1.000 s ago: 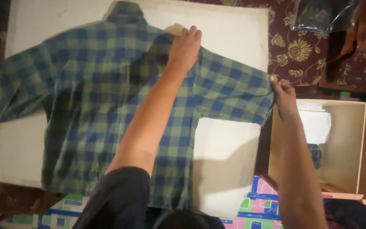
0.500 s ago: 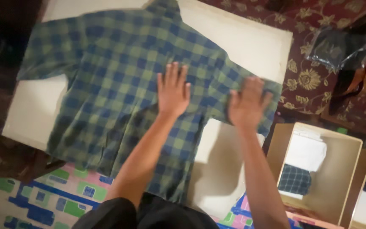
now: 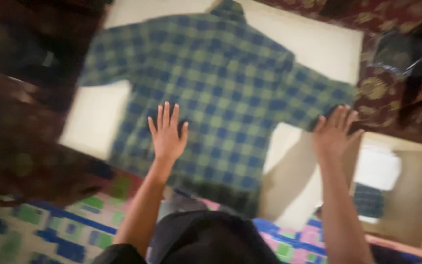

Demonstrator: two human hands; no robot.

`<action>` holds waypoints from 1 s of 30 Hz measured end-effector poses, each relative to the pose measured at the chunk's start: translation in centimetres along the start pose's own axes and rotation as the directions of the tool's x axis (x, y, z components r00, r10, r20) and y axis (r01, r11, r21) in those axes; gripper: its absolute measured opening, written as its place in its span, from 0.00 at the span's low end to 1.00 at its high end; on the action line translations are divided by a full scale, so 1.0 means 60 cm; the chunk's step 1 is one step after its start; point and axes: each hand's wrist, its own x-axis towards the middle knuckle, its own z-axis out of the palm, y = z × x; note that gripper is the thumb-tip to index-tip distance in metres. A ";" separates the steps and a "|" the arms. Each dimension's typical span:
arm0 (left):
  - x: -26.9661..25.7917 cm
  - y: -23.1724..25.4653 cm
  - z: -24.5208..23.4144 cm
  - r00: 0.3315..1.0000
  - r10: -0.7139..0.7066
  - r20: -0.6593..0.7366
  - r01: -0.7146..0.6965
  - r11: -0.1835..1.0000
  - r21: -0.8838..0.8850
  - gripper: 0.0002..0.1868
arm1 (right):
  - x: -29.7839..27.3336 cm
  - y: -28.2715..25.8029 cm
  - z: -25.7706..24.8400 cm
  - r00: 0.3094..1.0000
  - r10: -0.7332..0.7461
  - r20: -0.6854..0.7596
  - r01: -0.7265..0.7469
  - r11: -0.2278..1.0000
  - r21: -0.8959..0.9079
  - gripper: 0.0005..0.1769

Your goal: The person folds a white t-shirt and a plaid shirt on a table by hand and places them into an open drawer.

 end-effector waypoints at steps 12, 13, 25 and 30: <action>-0.153 -0.223 -0.100 0.946 0.314 0.084 -0.305 0.947 -0.101 0.34 | -0.369 -0.286 0.080 0.990 0.095 -0.105 -0.063 0.961 0.270 0.36; -0.160 -0.234 -0.106 0.935 0.341 0.095 -0.332 0.938 -0.104 0.34 | -0.384 -0.328 0.091 0.994 0.034 -0.101 -0.001 0.952 0.306 0.36; -0.236 -0.289 -0.146 0.937 0.350 -0.017 -0.326 0.853 -0.407 0.22 | -0.597 -0.465 0.112 0.986 -0.099 -0.134 0.118 0.983 0.140 0.40; -0.198 -0.323 -0.165 0.981 0.153 -0.120 -0.193 0.844 -0.500 0.19 | -0.546 -0.502 0.093 0.994 0.109 0.033 -0.114 0.952 0.285 0.35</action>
